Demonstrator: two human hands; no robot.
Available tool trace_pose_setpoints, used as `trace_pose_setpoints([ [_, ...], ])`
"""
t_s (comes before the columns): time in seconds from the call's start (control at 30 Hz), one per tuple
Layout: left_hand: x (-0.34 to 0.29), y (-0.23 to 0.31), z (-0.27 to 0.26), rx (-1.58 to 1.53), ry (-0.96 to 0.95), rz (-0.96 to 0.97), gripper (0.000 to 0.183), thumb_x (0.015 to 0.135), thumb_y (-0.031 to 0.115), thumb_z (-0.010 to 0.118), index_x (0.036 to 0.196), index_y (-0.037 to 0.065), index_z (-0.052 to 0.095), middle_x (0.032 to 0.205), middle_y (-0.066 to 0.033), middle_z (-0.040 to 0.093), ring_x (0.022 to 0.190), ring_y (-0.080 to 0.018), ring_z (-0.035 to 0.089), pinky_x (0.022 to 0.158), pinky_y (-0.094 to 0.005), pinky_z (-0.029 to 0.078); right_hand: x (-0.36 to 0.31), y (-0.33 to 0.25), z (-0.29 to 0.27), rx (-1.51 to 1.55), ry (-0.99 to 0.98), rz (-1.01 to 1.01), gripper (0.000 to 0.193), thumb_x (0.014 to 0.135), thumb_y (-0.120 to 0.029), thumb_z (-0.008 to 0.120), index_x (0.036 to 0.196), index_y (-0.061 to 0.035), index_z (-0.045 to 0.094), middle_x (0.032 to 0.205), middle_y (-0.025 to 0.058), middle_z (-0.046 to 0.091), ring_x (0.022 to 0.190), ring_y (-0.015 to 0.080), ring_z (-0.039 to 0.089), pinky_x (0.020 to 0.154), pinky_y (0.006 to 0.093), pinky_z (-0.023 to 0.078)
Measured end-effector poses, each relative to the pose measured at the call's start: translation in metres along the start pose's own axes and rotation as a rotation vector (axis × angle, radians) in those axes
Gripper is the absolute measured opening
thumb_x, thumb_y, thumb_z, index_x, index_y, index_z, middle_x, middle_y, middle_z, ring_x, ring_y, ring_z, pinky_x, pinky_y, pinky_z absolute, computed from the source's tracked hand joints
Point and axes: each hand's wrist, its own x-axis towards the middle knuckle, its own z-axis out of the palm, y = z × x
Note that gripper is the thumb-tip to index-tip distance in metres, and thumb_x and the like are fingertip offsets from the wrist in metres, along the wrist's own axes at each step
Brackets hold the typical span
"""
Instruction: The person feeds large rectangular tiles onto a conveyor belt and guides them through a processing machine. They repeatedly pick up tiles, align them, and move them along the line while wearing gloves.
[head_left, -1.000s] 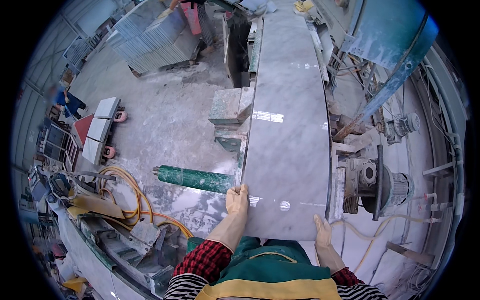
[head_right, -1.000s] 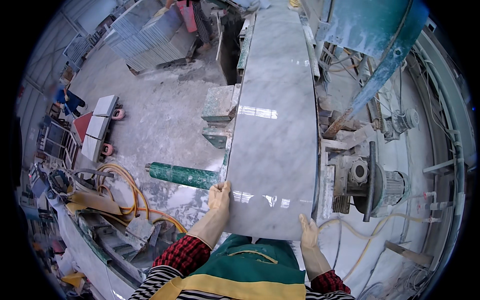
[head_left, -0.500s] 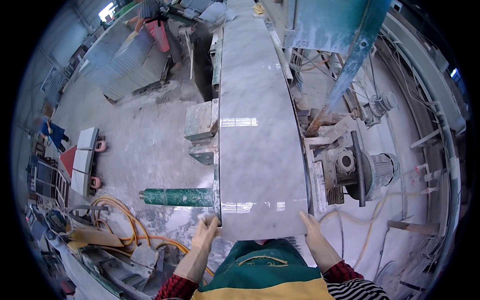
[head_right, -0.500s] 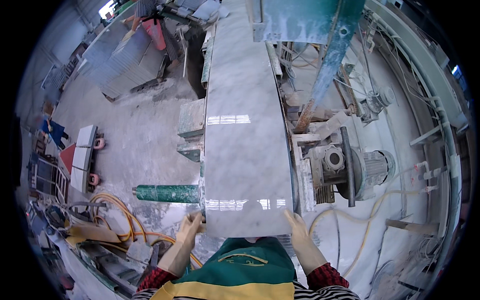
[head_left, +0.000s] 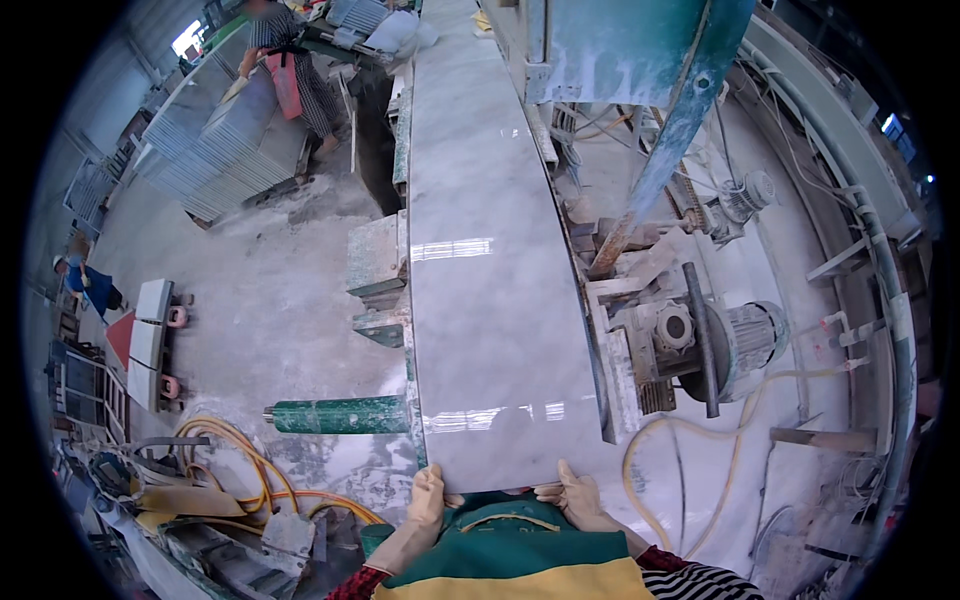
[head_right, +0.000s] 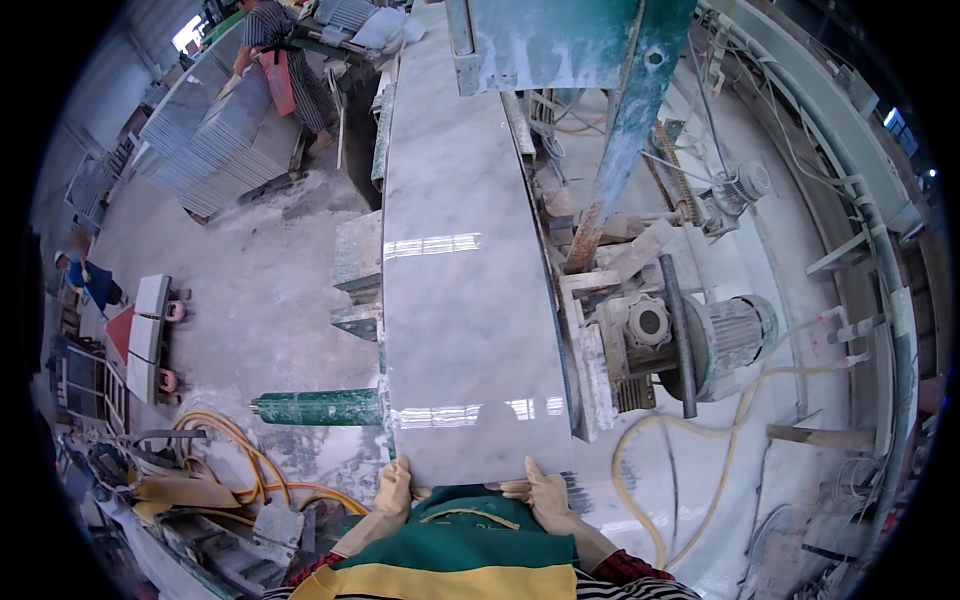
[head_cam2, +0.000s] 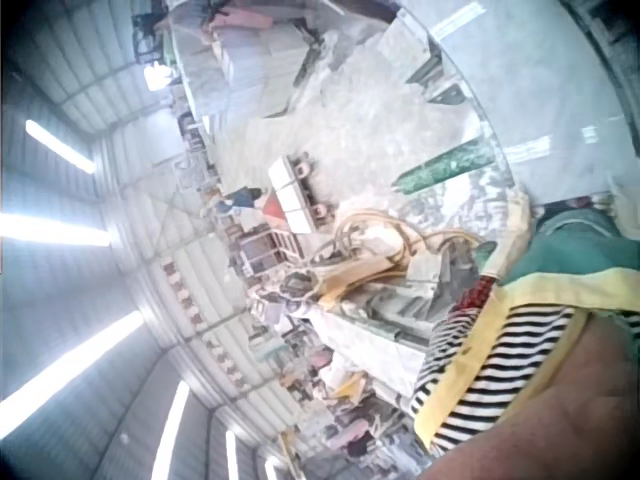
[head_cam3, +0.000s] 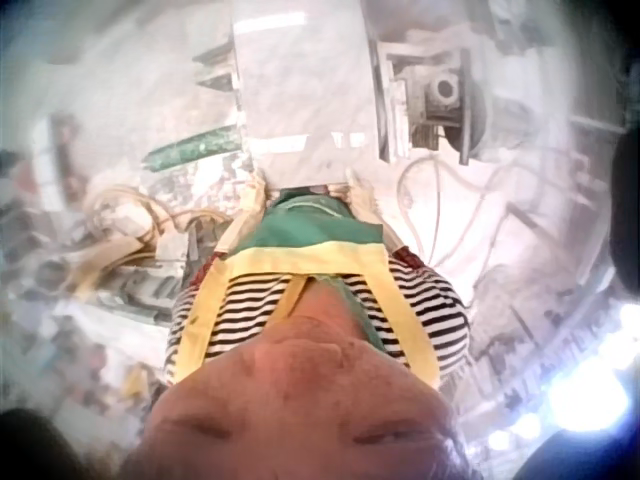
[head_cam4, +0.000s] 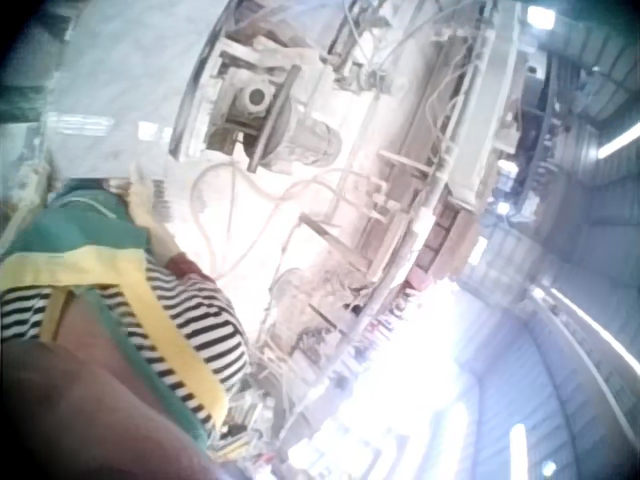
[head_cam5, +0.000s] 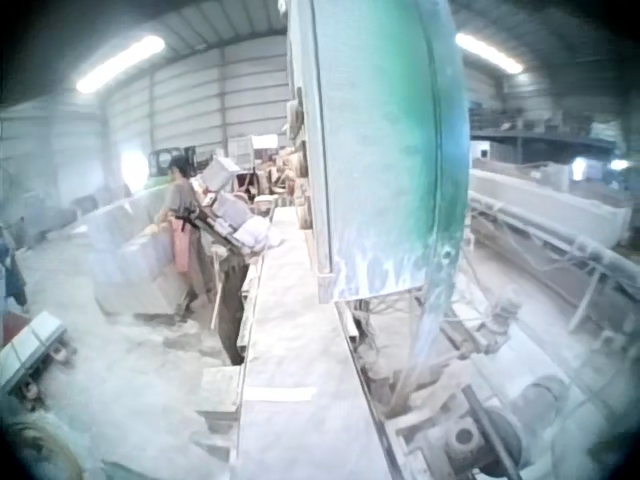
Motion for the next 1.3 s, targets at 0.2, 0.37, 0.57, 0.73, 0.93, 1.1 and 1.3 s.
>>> trace_pose_setpoints([
  [0.2, 0.007, 0.004, 0.016, 0.07, 0.015, -0.065, 0.042, 0.112, 0.038, 0.038, 0.088, 0.01, 0.057, 0.061, -0.0062, 0.058, 0.043, -0.0169, 0.059, 0.044, -0.0303, 0.044, 0.008, -0.005, -0.015, -0.012, 0.049, 0.009, 0.065, 0.104, -0.048, 0.067, 0.096, 0.0168, 0.069, 0.088, 0.0291, 0.075, 0.07, 0.0313, 0.075, 0.065, 0.0375, 0.065],
  [0.37, 0.005, 0.013, 0.025, 0.12, 0.086, -0.089, 0.045, 0.113, 0.043, 0.038, 0.104, 0.006, 0.064, 0.068, -0.0102, 0.069, 0.049, -0.0181, 0.065, 0.047, -0.0287, 0.05, 0.018, -0.006, -0.018, -0.065, 0.018, -0.03, 0.068, 0.105, -0.05, 0.064, 0.101, 0.0181, 0.067, 0.086, 0.0282, 0.074, 0.069, 0.0317, 0.074, 0.064, 0.0375, 0.065],
  [0.57, 0.009, 0.032, 0.012, -0.055, -0.087, -0.195, 0.056, 0.111, 0.054, 0.046, 0.131, 0.004, 0.059, 0.107, -0.0154, 0.074, 0.072, -0.0255, 0.077, 0.065, -0.035, 0.064, 0.034, -0.017, -0.024, -0.061, -0.036, 0.03, 0.068, 0.108, -0.05, 0.059, 0.117, 0.0171, 0.062, 0.106, 0.0295, 0.075, 0.078, 0.0264, 0.076, 0.071, 0.0311, 0.065],
  [0.73, -0.004, -0.007, -0.065, -0.229, -0.094, -0.151, 0.06, 0.112, 0.052, 0.047, 0.149, 0.005, 0.051, 0.127, -0.0179, 0.072, 0.084, -0.0264, 0.077, 0.071, -0.0371, 0.065, 0.028, -0.016, -0.028, -0.237, -0.363, -0.003, 0.068, 0.108, -0.049, 0.059, 0.131, 0.0147, 0.058, 0.118, 0.0274, 0.071, 0.099, 0.0295, 0.075, 0.092, 0.0383, 0.063],
  [0.93, -0.131, -0.09, -0.153, -0.293, 0.567, -0.033, 0.048, 0.113, 0.043, 0.047, 0.135, 0.003, 0.06, 0.12, -0.0161, 0.075, 0.093, -0.0229, 0.075, 0.083, -0.036, 0.062, 0.045, 0.018, -0.019, -0.379, -0.695, -0.112, 0.053, 0.108, -0.035, 0.064, 0.136, 0.0091, 0.059, 0.117, 0.0256, 0.073, 0.097, 0.029, 0.075, 0.094, 0.0392, 0.063],
  [1.1, -0.232, -0.199, -0.227, -0.443, 0.969, 0.17, 0.036, 0.106, 0.031, 0.059, 0.119, -0.002, 0.066, 0.106, -0.0129, 0.077, 0.074, -0.0162, 0.068, 0.07, -0.0344, 0.059, 0.043, 0.037, 0.033, -0.377, -0.548, -0.036, 0.043, 0.108, -0.029, 0.064, 0.132, 0.0058, 0.064, 0.108, 0.0241, 0.076, 0.085, 0.0259, 0.076, 0.078, 0.0361, 0.066],
  [1.3, -0.339, -0.312, -0.25, 0.432, 1.797, 0.086, 0.044, 0.097, 0.022, 0.069, 0.133, -0.002, 0.066, 0.12, -0.0249, 0.072, 0.112, -0.0422, 0.069, 0.1, -0.0461, 0.054, 0.004, 0.045, 0.052, -0.426, -0.588, -0.167, 0.041, 0.109, -0.029, 0.061, 0.13, 0.0052, 0.065, 0.111, 0.0241, 0.076, 0.084, 0.0254, 0.077, 0.076, 0.0344, 0.066],
])
